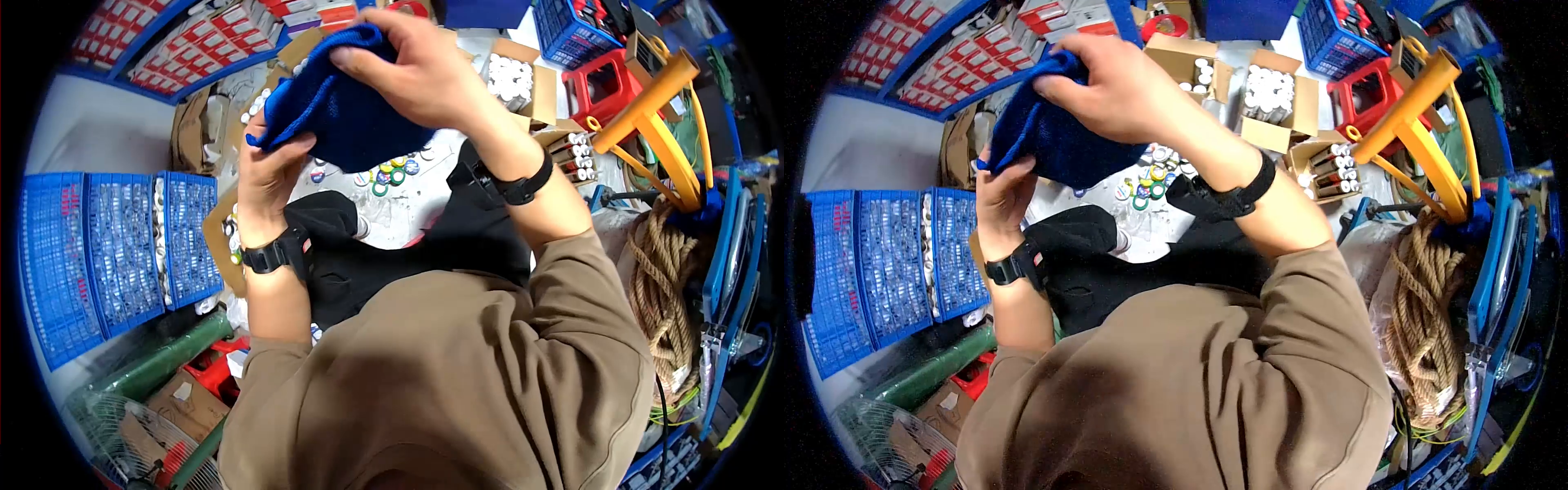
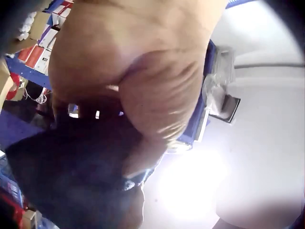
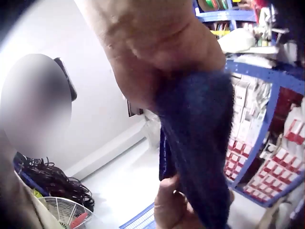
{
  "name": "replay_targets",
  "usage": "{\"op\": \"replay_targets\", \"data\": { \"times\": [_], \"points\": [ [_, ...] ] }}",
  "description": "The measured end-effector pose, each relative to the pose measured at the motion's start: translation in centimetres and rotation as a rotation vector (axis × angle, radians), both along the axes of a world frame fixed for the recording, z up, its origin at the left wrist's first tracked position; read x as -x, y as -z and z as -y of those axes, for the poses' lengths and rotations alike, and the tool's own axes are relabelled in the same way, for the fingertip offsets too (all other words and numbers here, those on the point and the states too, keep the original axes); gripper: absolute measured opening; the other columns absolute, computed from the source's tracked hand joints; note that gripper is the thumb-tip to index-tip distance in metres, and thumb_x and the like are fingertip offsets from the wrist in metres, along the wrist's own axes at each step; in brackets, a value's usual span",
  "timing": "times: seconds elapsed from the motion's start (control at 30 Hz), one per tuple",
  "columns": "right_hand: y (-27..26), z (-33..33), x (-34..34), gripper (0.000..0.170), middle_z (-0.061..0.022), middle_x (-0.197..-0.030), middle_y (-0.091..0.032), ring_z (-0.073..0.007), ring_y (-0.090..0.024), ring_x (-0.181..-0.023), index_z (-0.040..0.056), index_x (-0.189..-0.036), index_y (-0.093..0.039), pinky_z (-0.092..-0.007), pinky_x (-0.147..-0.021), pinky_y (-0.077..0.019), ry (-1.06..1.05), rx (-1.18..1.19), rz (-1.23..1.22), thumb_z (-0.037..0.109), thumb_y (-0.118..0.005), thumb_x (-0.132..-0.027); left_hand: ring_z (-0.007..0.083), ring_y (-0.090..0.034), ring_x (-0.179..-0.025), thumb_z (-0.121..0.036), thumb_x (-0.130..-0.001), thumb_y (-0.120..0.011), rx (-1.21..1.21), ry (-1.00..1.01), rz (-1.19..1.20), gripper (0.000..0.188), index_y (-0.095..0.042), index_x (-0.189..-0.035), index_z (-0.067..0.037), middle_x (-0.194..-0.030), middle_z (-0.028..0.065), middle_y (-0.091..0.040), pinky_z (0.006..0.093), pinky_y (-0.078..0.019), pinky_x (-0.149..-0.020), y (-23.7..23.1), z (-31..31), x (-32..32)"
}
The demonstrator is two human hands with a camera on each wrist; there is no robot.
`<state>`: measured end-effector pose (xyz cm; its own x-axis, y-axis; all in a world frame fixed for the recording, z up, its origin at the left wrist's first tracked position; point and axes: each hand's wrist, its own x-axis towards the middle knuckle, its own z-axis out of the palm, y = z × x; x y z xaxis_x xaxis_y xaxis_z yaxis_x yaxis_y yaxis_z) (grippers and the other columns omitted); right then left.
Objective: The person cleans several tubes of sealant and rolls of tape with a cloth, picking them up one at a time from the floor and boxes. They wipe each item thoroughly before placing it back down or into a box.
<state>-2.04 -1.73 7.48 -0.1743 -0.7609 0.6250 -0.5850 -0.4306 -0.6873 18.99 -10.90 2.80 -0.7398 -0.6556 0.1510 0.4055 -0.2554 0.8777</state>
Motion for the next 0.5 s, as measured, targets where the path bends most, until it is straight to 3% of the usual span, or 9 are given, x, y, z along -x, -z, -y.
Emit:
{"op": "replay_targets", "data": {
  "times": [0.03, 0.07, 0.13, 0.2, 0.27, 0.3, 0.33, 0.43, 0.5],
  "points": [
    [-1.5, 0.9, -0.8, 0.032, -0.0189, -0.085, -0.07, -0.0311, -0.07, -0.083, 0.0009, -0.105, -0.067, -0.0374, -0.073, -0.0534, -0.071, -0.066, 0.052, 0.028, -0.07, -0.089, 0.0245, -0.063, -0.115, 0.003, -0.073, -0.075, -0.007, -0.107, 0.029, 0.062, -0.056, -0.132, 0.001, -0.122, 0.0139, -0.066, 0.0408, -0.0467, -0.105, -0.1, 0.2, -0.8],
    [-1.6, 2.6, -2.0, 0.03, -0.0156, -0.083, -0.07, -0.0245, -0.07, -0.074, -0.0002, -0.102, -0.067, -0.0338, -0.066, -0.0537, 0.01, 0.133, -0.038, 0.027, -0.069, -0.089, 0.0253, -0.064, -0.114, -0.01, -0.076, -0.077, 0.05, -0.134, -0.024, 0.063, -0.054, -0.133, 0.003, -0.124, 0.016, -0.065, 0.0402, -0.0481, -0.103, -0.5, 0.2, -1.2],
    [-4.3, 4.2, -3.3, 0.038, -0.0113, -0.094, -0.067, -0.018, -0.064, -0.085, 0.0054, -0.119, -0.051, -0.0318, -0.076, -0.0523, -0.118, -0.104, 0.053, 0.028, -0.07, -0.094, 0.0274, -0.064, -0.113, -0.028, -0.083, -0.072, 0.002, -0.189, -0.15, 0.063, -0.053, -0.133, 0.004, -0.125, 0.0181, -0.064, 0.0393, -0.0512, -0.1, -0.8, 2.0, -1.6],
    [-4.7, 6.5, -4.9, 0.019, -0.004, -0.086, -0.065, -0.0052, -0.058, -0.077, 0.0019, -0.106, -0.054, -0.022, -0.066, -0.0481, -0.379, -0.097, 0.41, 0.019, -0.06, -0.1, 0.028, -0.067, -0.108, -0.043, -0.094, -0.055, -0.089, -0.356, -0.093, 0.059, -0.054, -0.132, 0.001, -0.123, 0.0196, -0.065, 0.0386, -0.0547, -0.094, -1.2, 4.1, -1.8],
    [-3.7, 10.3, -4.6, 0.019, -0.0025, -0.085, -0.064, -0.0041, -0.056, -0.074, 0.0036, -0.104, -0.054, -0.0211, -0.063, -0.0464, -0.347, -0.154, 0.437, 0.021, -0.06, -0.101, 0.0272, -0.068, -0.104, -0.04, -0.099, -0.049, -0.26, -0.203, -0.253, 0.051, -0.056, -0.13, 0.0, -0.12, 0.0181, -0.067, 0.0388, -0.0551, -0.092, -0.3, 8.5, -2.1],
    [-2.2, 12.5, -4.4, 0.021, -0.001, -0.084, -0.064, -0.0039, -0.054, -0.07, 0.0046, -0.105, -0.054, -0.0197, -0.059, -0.0446, -0.276, -0.127, 0.507, 0.024, -0.06, -0.101, 0.0335, -0.058, -0.121, -0.036, -0.103, -0.041, -0.326, -0.254, -0.245, 0.052, -0.05, -0.138, 0.001, -0.132, 0.0207, -0.06, 0.0479, -0.0419, -0.108, -0.3, 9.9, -1.9],
    [-2.8, 13.0, -4.3, 0.02, 0.0003, -0.084, -0.064, -0.0053, -0.055, -0.068, 0.0052, -0.104, -0.055, -0.0198, -0.054, -0.0436, -0.136, -0.25, 0.487, 0.025, -0.059, -0.101, 0.0334, -0.059, -0.12, -0.036, -0.102, -0.042, -0.359, 0.125, -0.528, 0.051, -0.051, -0.136, 0.001, -0.133, 0.0202, -0.06, 0.0474, -0.0417, -0.108, 1.1, 12.8, -2.2],
    [4.9, 18.7, -1.1, 0.022, -0.0062, -0.083, -0.067, -0.013, -0.064, -0.067, 0.0031, -0.106, -0.061, -0.026, -0.058, -0.0506, -0.033, -0.338, 0.682, 0.02, -0.066, -0.093, 0.0337, -0.06, -0.118, -0.035, -0.101, -0.042, -0.384, -0.065, -0.572, 0.05, -0.054, -0.133, 0.001, -0.133, 0.0193, -0.06, 0.0474, -0.0431, -0.106, 4.5, 16.6, -1.3],
    [12.4, 21.9, 1.5, 0.024, -0.0095, -0.073, -0.068, -0.0147, -0.066, -0.062, 0.0026, -0.094, -0.067, -0.0309, -0.06, -0.0529, 0.066, -0.404, 0.511, 0.026, -0.065, -0.089, 0.0338, -0.06, -0.117, -0.033, -0.1, -0.043, -0.248, -0.616, -0.202, 0.049, -0.054, -0.132, 0.002, -0.132, 0.0185, -0.06, 0.0466, -0.0448, -0.105, 5.9, 17.5, 0.2]
  ]
}}
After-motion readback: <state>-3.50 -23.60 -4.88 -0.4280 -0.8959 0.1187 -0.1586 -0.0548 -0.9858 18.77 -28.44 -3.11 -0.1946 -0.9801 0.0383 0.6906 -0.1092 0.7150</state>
